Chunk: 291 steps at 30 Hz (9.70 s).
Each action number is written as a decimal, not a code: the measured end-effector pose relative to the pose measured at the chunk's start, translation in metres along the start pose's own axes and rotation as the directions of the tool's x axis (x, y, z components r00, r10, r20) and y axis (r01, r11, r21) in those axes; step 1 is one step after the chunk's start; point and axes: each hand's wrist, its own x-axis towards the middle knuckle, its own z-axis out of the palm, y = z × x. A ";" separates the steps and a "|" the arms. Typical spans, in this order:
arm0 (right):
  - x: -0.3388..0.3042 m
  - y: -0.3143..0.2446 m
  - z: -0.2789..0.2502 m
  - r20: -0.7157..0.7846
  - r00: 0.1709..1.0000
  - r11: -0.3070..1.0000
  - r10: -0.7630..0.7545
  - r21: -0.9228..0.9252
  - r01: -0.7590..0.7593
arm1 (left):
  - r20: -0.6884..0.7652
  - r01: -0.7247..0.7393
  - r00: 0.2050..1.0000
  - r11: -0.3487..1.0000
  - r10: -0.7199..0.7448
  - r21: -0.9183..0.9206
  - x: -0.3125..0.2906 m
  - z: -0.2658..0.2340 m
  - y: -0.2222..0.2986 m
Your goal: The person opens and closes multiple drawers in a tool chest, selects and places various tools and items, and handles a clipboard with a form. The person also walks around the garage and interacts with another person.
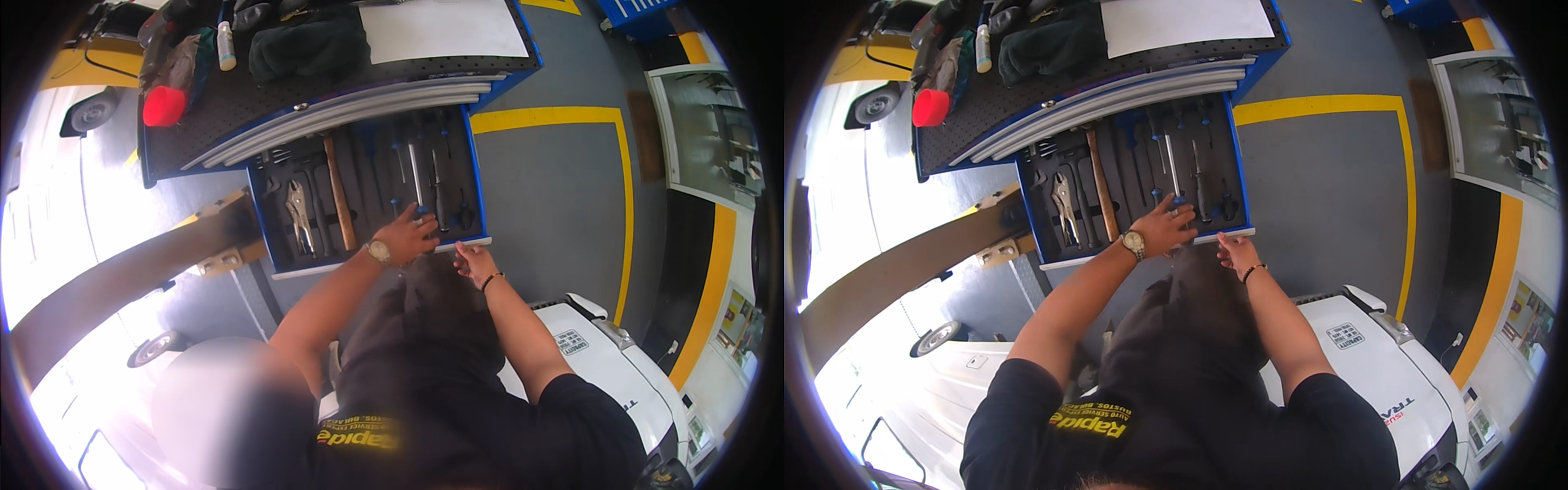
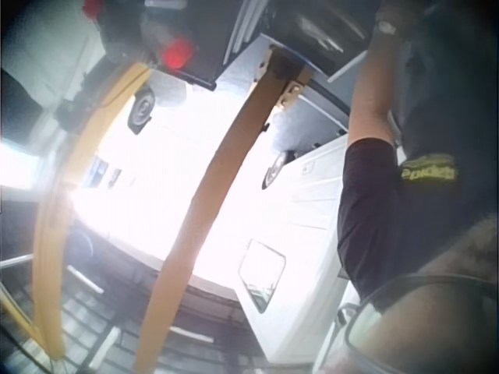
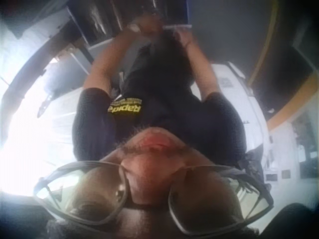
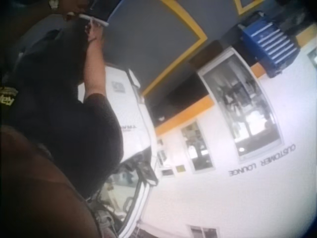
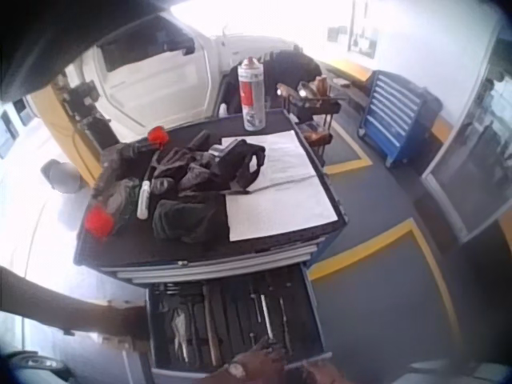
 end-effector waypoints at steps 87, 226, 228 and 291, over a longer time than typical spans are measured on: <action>-0.121 -0.525 0.206 0.380 0.262 -0.250 -0.887 -0.873 0.418 | -0.574 0.157 -0.228 0.552 -0.787 -0.819 -0.088 -0.354 -0.096; -0.164 -0.237 0.320 0.982 -0.150 -0.216 0.116 0.172 0.961 | -0.247 0.108 -0.119 0.235 -0.962 -0.966 -0.203 -0.177 0.087; -0.140 -0.203 0.321 0.999 0.053 -0.119 0.012 -0.051 0.992 | -0.177 -0.272 -0.119 0.204 -0.977 -0.941 -0.221 -0.135 0.075; -0.048 -0.620 0.480 0.868 0.104 -0.803 -0.486 -0.490 0.339 | 0.042 0.380 -0.257 -0.141 -0.966 -0.914 -0.096 0.023 -0.004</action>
